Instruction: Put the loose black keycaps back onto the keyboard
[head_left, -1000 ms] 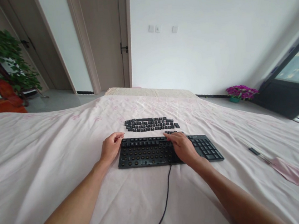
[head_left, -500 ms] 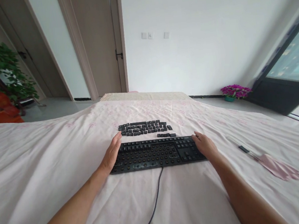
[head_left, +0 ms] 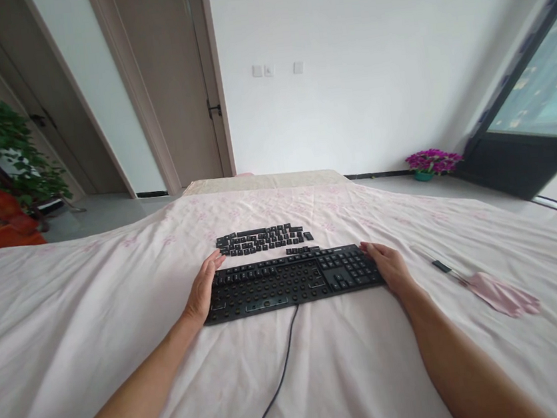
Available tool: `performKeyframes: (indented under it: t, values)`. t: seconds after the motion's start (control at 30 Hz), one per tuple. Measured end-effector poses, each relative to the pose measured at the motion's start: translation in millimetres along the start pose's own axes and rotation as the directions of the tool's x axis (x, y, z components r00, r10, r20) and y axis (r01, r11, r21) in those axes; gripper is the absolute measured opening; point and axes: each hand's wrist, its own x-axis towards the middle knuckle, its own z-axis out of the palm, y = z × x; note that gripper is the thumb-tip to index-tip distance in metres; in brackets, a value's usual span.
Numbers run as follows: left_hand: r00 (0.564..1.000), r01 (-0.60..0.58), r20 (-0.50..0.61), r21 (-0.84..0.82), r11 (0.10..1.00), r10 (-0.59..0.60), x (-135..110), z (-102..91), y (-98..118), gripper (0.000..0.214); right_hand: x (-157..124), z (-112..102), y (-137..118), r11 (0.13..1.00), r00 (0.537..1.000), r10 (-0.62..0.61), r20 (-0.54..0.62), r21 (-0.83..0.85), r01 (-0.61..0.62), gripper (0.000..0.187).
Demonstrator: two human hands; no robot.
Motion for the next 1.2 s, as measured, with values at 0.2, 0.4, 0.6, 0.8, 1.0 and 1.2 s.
performKeyframes:
  t: [0.2, 0.4, 0.6, 0.8, 1.0, 1.2]
  values:
    - [0.998, -0.05, -0.053, -0.104, 0.993, 0.045, 7.5, -0.7, -13.7, 0.054, 1.2, 7.4, 4.0, 0.946, 0.993, 0.093, -0.07, 0.316, -0.066, 0.034]
    - [0.994, -0.073, -0.088, -0.067, 0.995, 0.067, 14.5, 0.6, -29.8, 0.049, 2.1, 6.5, 2.0, 0.913, 0.99, 0.116, -0.086, 0.401, -0.072, 0.026]
    - [0.99, -0.09, -0.106, -0.013, 0.996, 0.088, 16.8, 0.7, -38.4, 0.045, 5.9, 7.2, 5.9, 0.926, 0.987, 0.12, -0.109, 0.37, -0.071, 0.025]
    - [0.99, -0.08, -0.113, 0.021, 0.997, 0.082, 15.9, 1.7, -40.0, 0.047, 8.0, 5.8, 6.5, 0.928, 0.986, 0.125, -0.111, 0.365, -0.077, 0.023]
    - [0.991, -0.07, -0.114, 0.055, 0.996, 0.076, 13.1, 3.6, -37.7, 0.048, 7.6, 6.0, 1.9, 0.928, 0.982, 0.143, -0.125, 0.363, -0.089, 0.02]
    - [0.99, -0.049, -0.131, 0.044, 0.998, 0.055, 10.7, 4.9, -36.5, 0.049, 8.7, 5.9, 2.7, 0.929, 0.981, 0.14, -0.136, 0.36, -0.083, 0.02]
